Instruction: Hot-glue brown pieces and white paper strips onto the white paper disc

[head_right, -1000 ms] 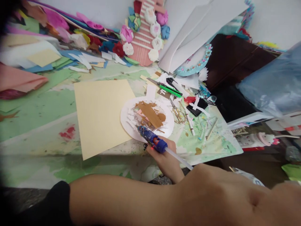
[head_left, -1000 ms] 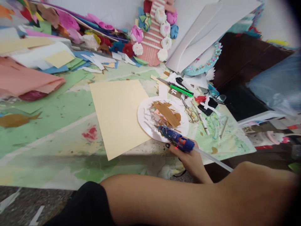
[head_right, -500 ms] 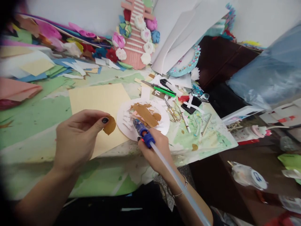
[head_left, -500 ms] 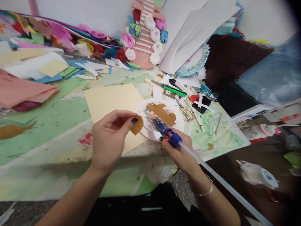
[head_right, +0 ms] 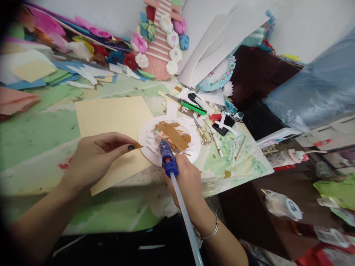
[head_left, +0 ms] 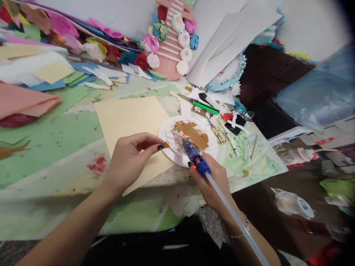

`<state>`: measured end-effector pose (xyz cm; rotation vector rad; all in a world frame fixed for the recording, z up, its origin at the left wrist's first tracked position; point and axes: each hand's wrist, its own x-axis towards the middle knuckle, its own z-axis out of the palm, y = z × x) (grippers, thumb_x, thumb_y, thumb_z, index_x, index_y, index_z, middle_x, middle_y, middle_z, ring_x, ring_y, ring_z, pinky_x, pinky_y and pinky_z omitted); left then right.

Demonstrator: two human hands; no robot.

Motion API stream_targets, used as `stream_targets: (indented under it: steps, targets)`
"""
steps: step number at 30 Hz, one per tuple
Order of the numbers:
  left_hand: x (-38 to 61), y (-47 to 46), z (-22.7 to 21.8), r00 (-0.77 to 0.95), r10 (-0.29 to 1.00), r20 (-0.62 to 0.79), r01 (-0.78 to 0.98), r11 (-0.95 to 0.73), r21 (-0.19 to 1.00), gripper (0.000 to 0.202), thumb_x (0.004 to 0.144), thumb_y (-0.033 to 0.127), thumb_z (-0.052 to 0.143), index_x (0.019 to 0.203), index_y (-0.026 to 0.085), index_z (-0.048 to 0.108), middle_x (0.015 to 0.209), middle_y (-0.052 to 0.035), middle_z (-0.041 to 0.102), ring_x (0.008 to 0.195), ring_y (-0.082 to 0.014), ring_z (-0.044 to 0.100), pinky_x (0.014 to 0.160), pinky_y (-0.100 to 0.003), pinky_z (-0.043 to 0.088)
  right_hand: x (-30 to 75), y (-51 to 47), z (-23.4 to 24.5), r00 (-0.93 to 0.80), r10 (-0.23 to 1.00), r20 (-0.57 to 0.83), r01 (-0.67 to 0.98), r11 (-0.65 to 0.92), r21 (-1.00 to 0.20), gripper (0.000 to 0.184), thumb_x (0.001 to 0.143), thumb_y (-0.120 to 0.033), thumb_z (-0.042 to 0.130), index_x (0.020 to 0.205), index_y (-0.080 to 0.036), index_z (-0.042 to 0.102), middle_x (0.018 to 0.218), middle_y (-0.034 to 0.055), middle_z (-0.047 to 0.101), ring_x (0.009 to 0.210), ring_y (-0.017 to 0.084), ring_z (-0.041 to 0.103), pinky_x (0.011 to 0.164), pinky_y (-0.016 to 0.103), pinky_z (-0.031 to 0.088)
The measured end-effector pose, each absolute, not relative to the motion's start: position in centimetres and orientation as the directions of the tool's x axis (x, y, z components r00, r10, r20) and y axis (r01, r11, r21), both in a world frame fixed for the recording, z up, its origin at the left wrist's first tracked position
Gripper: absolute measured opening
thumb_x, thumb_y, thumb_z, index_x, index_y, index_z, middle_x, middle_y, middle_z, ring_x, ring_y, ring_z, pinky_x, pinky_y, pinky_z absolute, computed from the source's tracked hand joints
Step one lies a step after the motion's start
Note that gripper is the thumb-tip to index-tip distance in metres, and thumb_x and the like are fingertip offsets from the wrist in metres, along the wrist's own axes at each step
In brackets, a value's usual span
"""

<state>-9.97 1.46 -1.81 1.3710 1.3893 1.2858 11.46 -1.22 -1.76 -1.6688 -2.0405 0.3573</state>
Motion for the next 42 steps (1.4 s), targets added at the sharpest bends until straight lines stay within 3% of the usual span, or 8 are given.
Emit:
stream_targets:
  steps: [5, 12, 16, 21, 27, 33, 42]
  targets:
    - [-10.1, 2.8, -0.4, -0.021, 0.993, 0.115, 0.317, -0.102, 0.943, 0.009, 0.079, 0.023, 0.066, 0.082, 0.021, 0.075, 0.080, -0.0014, 0.074, 0.074, -0.0160, 0.066, 0.068, -0.027, 0.048, 11.9, -1.6, -1.6, -0.124, 0.976, 0.177, 0.847, 0.197, -0.493, 0.020, 0.085, -0.035, 0.049, 0.072, -0.022, 0.040, 0.069, -0.0003, 0.050, 0.061, 0.016, 0.045, 0.059, 0.028, 0.029]
    - [-9.0, 5.0, -0.7, 0.170, 0.985, 0.039, 0.266, -0.084, 0.960, 0.004, 0.069, 0.019, 0.068, 0.072, 0.017, 0.067, 0.075, -0.0032, 0.071, 0.070, -0.0165, 0.065, 0.064, -0.027, 0.048, 12.5, -2.1, -1.5, -0.113, 0.983, 0.146, 0.797, 0.177, -0.578, 0.020, 0.084, -0.033, 0.050, 0.071, -0.022, 0.041, 0.068, -0.0008, 0.049, 0.063, 0.016, 0.044, 0.060, 0.028, 0.029]
    - [-8.6, 6.2, -1.8, 0.160, 0.986, 0.056, 0.321, -0.106, 0.941, 0.003, 0.067, 0.016, 0.066, 0.070, 0.016, 0.066, 0.072, -0.0027, 0.069, 0.067, -0.0152, 0.062, 0.064, -0.027, 0.046, 13.0, -2.2, -1.8, -0.102, 0.984, 0.148, 0.739, 0.174, -0.651, 0.022, 0.083, -0.031, 0.053, 0.069, -0.022, 0.039, 0.067, -0.0021, 0.046, 0.062, 0.014, 0.042, 0.060, 0.028, 0.029]
    - [-8.3, 7.2, -2.6, 0.141, 0.990, -0.032, 0.172, 0.007, 0.985, 0.007, 0.065, 0.012, 0.064, 0.071, 0.014, 0.061, 0.070, -0.0021, 0.066, 0.067, -0.0139, 0.062, 0.063, -0.026, 0.045, 12.8, -1.9, -2.1, -0.127, 0.977, 0.173, 0.673, 0.213, -0.709, 0.022, 0.084, -0.030, 0.053, 0.070, -0.021, 0.040, 0.069, -0.0021, 0.047, 0.064, 0.014, 0.042, 0.061, 0.028, 0.030]
    - [-8.5, 7.6, -3.1, 0.162, 0.979, -0.123, 0.160, 0.097, 0.982, 0.010, 0.066, 0.011, 0.062, 0.075, 0.014, 0.058, 0.067, -0.0005, 0.062, 0.059, -0.0118, 0.059, 0.059, -0.025, 0.045, 12.4, -0.5, -2.5, -0.100, 0.981, 0.164, 0.662, 0.189, -0.726, 0.017, 0.085, -0.031, 0.054, 0.073, -0.020, 0.049, 0.071, -0.0010, 0.052, 0.066, 0.014, 0.045, 0.062, 0.028, 0.032]
    - [-8.9, 7.6, -4.0, 0.219, 0.974, -0.060, 0.248, 0.004, 0.969, 0.015, 0.065, 0.011, 0.057, 0.079, 0.015, 0.056, 0.072, -0.0016, 0.062, 0.067, -0.0139, 0.060, 0.060, -0.025, 0.045, 12.7, -0.6, -2.8, -0.065, 0.986, 0.154, 0.654, 0.158, -0.740, 0.022, 0.087, -0.032, 0.054, 0.069, -0.020, 0.048, 0.064, -0.0021, 0.050, 0.061, 0.013, 0.043, 0.058, 0.027, 0.031]
    - [-9.1, 7.5, -4.2, 0.235, 0.972, -0.007, 0.216, -0.045, 0.975, 0.013, 0.066, 0.017, 0.060, 0.079, 0.016, 0.056, 0.073, -0.0020, 0.062, 0.067, -0.0144, 0.061, 0.060, -0.026, 0.047, 13.2, -1.3, -2.0, -0.065, 0.980, 0.188, 0.688, 0.180, -0.703, 0.026, 0.087, -0.030, 0.054, 0.065, -0.021, 0.043, 0.059, -0.0041, 0.043, 0.057, 0.011, 0.039, 0.054, 0.026, 0.030]
